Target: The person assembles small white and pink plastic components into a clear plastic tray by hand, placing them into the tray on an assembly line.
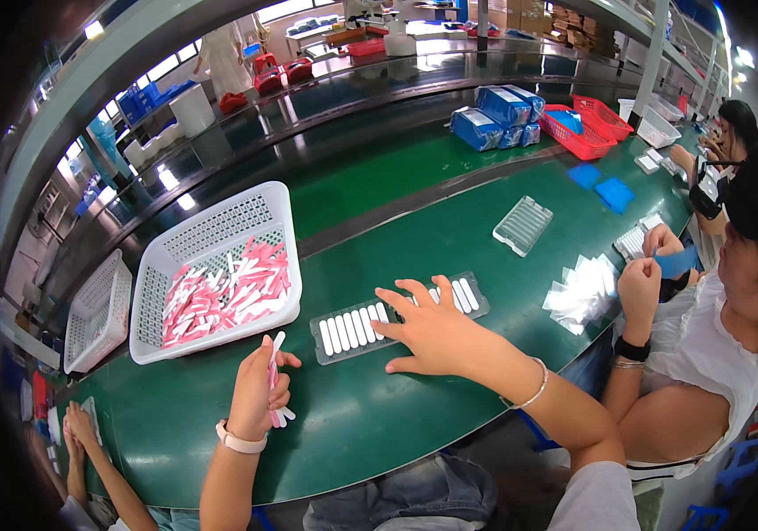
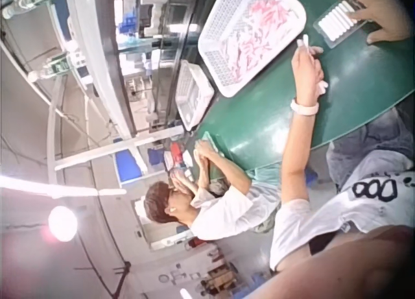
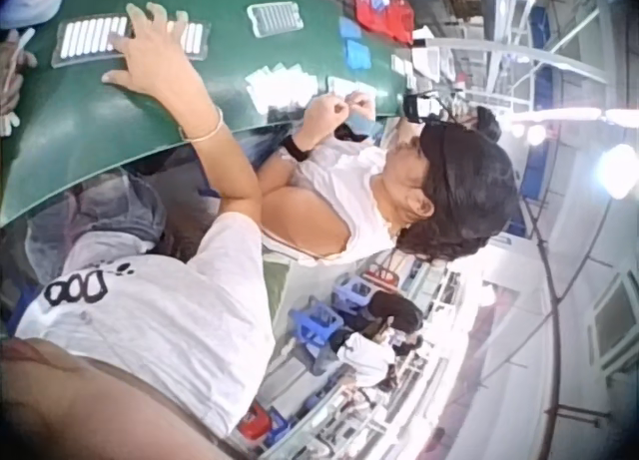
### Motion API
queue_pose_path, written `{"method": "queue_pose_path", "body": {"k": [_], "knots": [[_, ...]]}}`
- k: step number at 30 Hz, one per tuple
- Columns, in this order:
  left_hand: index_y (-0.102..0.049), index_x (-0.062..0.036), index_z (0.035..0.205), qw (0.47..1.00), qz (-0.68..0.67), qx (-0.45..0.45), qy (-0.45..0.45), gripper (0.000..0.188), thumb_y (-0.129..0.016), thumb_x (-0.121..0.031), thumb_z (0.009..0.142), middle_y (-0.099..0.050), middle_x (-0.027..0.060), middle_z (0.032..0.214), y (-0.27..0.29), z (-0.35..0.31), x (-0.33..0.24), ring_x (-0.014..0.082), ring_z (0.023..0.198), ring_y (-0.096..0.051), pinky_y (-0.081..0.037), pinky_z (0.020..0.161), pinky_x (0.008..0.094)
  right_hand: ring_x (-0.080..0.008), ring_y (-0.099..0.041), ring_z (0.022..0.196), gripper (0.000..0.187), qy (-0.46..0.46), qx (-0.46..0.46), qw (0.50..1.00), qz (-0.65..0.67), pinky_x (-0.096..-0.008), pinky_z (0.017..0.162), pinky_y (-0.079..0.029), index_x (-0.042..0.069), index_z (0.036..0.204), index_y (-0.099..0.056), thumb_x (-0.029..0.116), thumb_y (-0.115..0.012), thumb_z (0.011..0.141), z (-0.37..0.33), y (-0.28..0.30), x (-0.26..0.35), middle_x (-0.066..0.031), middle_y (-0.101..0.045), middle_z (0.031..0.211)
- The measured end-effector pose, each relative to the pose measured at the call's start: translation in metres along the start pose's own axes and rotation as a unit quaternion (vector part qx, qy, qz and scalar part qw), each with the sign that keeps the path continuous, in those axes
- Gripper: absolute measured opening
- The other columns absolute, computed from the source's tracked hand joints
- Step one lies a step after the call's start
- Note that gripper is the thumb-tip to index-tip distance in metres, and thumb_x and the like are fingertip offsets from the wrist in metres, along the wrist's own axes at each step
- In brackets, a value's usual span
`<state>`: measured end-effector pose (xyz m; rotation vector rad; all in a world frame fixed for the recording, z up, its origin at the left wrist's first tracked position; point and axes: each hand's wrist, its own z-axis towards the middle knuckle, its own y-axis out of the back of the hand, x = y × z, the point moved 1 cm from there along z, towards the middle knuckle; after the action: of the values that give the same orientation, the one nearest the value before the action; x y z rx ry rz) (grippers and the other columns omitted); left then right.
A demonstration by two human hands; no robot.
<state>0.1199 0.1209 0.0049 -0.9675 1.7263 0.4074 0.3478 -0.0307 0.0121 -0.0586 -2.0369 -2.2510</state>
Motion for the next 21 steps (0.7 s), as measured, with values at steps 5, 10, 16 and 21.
{"method": "queue_pose_path", "body": {"k": [5, 10, 16, 21], "knots": [[-0.043, -0.0099, 0.079, 0.986, -0.124, 0.086, 0.070, 0.035, -0.038, -0.038, 0.099, -0.046, 0.0027, 0.065, -0.002, -0.007, -0.002, 0.0047, 0.036, -0.024, -0.020, 0.032, 0.0197, -0.0304, -0.034, 0.127, 0.056, -0.043, -0.001, 0.998, 0.044, -0.0634, 0.098, -0.021, 0.019, 0.127, -0.050, 0.037, -0.069, 0.078, 0.002, -0.013, -0.022, -0.0098, -0.042, 0.135], [-0.044, -0.0121, 0.080, 0.949, -0.267, 0.109, 0.128, 0.034, -0.036, -0.039, 0.100, -0.032, -0.0047, 0.056, 0.016, -0.012, -0.002, 0.0054, 0.038, -0.023, -0.020, 0.033, 0.0206, -0.0288, -0.038, 0.123, 0.059, -0.051, 0.052, 0.997, 0.015, -0.0650, 0.097, -0.020, 0.021, 0.130, -0.047, 0.032, -0.070, 0.076, 0.005, 0.018, -0.030, -0.0041, -0.048, 0.126], [-0.044, -0.0127, 0.079, 0.926, -0.294, 0.162, 0.175, 0.036, -0.036, -0.041, 0.100, -0.031, -0.0048, 0.056, 0.014, -0.014, -0.003, 0.0059, 0.038, -0.024, -0.023, 0.034, 0.0217, -0.0329, -0.034, 0.127, 0.061, -0.060, 0.056, 0.995, 0.059, -0.0587, 0.096, -0.029, 0.025, 0.127, -0.049, 0.014, -0.069, 0.070, -0.010, 0.043, -0.136, -0.0056, -0.036, 0.142], [-0.043, -0.0131, 0.078, 0.895, -0.372, 0.185, 0.162, 0.043, -0.035, -0.052, 0.096, -0.030, -0.0049, 0.056, 0.026, -0.024, -0.002, 0.0062, 0.040, -0.027, -0.024, 0.034, 0.0215, -0.0298, -0.038, 0.130, 0.081, -0.213, 0.185, 0.908, -0.309, -0.0626, 0.098, -0.029, 0.022, 0.139, -0.035, 0.008, -0.072, 0.068, -0.045, 0.028, -0.201, -0.0087, -0.028, 0.149]]}}
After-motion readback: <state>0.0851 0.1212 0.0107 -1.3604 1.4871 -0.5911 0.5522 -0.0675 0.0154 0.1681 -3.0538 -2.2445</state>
